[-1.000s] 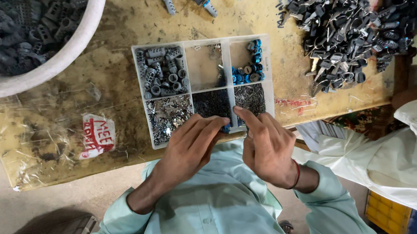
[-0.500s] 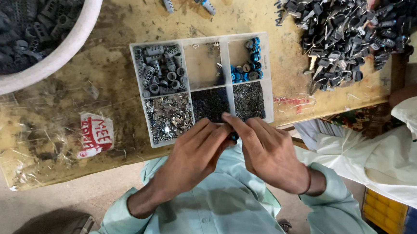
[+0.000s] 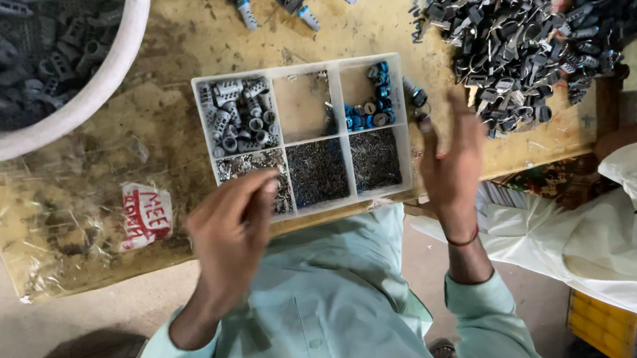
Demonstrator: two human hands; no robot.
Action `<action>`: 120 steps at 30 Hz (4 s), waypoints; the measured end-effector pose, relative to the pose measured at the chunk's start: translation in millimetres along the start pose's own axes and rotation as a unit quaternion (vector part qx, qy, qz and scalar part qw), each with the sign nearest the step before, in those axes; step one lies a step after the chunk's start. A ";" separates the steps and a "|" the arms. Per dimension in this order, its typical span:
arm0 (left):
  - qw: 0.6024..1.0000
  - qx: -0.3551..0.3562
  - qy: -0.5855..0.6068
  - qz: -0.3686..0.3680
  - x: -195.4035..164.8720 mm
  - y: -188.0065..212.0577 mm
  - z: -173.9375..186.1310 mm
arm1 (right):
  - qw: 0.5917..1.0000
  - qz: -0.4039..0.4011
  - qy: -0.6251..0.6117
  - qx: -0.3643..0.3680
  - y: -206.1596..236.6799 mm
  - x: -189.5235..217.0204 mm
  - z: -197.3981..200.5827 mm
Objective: The person assembles small lock cylinder components by hand at a workbench. They repeatedly pick a metal cylinder, insert a spring, add a blue plastic piece, and place the assembled unit on the table. The process is repeated multiple times with parts taken from a compartmentalized tray.
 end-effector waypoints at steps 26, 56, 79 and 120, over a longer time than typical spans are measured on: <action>0.998 0.054 0.023 0.005 2.9 5.3 19.7 | 0.934 0.156 -0.156 0.282 -21.8 138.1 -23.9; 0.935 0.049 0.333 0.109 15.0 11.7 -28.3 | 0.843 0.033 -0.478 0.244 5.9 112.0 -31.2; 0.947 0.036 0.293 0.127 3.4 13.6 -37.3 | 0.957 0.088 -0.263 0.087 19.8 124.8 8.2; 0.982 0.067 0.173 0.036 -14.6 7.1 -34.3 | 0.823 0.008 -0.538 0.180 30.5 122.4 -23.8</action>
Point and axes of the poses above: each hand's wrist, its own y-axis away from the middle knuckle, its own z-axis out of the back of the hand, x = y × z, the point moved 7 cm from there along -y, towards the middle knuckle, and after that the axes turned 7 degrees about x, right-handed, at the moved point
